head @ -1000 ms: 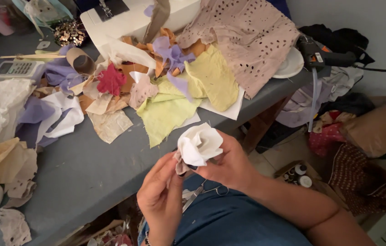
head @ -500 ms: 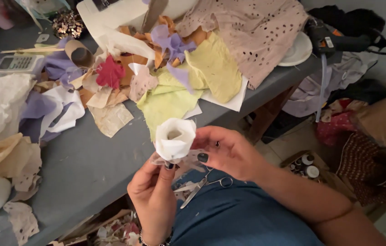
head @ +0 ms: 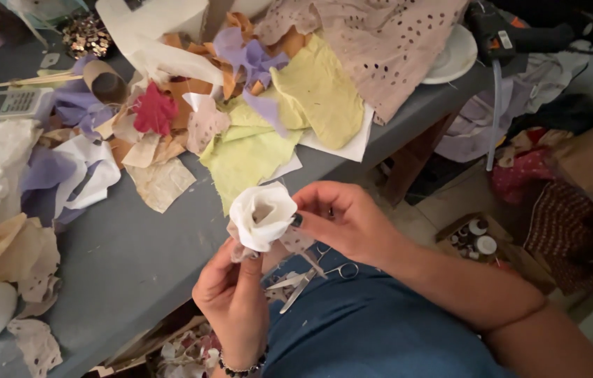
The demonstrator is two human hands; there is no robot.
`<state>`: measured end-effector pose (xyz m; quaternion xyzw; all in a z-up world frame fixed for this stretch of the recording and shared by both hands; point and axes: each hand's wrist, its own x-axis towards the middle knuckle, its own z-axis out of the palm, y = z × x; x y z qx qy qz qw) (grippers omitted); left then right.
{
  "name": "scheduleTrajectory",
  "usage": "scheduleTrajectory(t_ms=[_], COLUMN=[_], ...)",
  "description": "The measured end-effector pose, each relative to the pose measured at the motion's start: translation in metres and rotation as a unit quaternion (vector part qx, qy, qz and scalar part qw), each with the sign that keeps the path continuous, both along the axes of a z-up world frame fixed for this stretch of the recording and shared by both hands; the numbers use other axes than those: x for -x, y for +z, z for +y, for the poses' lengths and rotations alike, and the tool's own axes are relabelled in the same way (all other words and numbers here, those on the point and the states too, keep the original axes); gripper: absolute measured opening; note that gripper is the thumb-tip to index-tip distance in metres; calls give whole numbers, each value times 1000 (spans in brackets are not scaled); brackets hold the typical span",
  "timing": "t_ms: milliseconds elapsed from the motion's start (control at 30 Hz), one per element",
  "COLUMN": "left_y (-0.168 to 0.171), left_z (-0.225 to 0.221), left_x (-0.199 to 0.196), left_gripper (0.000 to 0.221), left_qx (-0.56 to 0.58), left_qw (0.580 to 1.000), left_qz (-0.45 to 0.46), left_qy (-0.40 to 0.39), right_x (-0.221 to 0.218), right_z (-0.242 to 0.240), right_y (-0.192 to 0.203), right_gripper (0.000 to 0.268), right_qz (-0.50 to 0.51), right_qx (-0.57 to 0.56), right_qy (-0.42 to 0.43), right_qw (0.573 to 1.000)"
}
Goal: Cutting fabric scraps and using a hot glue gun to assemble a decorative fabric rose on a stem.
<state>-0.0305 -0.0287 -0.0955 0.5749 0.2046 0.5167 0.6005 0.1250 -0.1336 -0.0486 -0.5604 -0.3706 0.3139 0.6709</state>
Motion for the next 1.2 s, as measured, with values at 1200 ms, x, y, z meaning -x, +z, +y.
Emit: scheduleTrajectory(t_ms=[1200], left_y=[-16], left_z=[-3], left_x=[1], left_gripper=[22], left_qx=[-214], left_qw=[975], left_qz=[50], left_qy=[31], right_x=[13], right_z=[-3], right_y=[15], right_gripper=[33], right_qz=[-172], right_qx=[-20], right_qy=[-34], right_qw=[984])
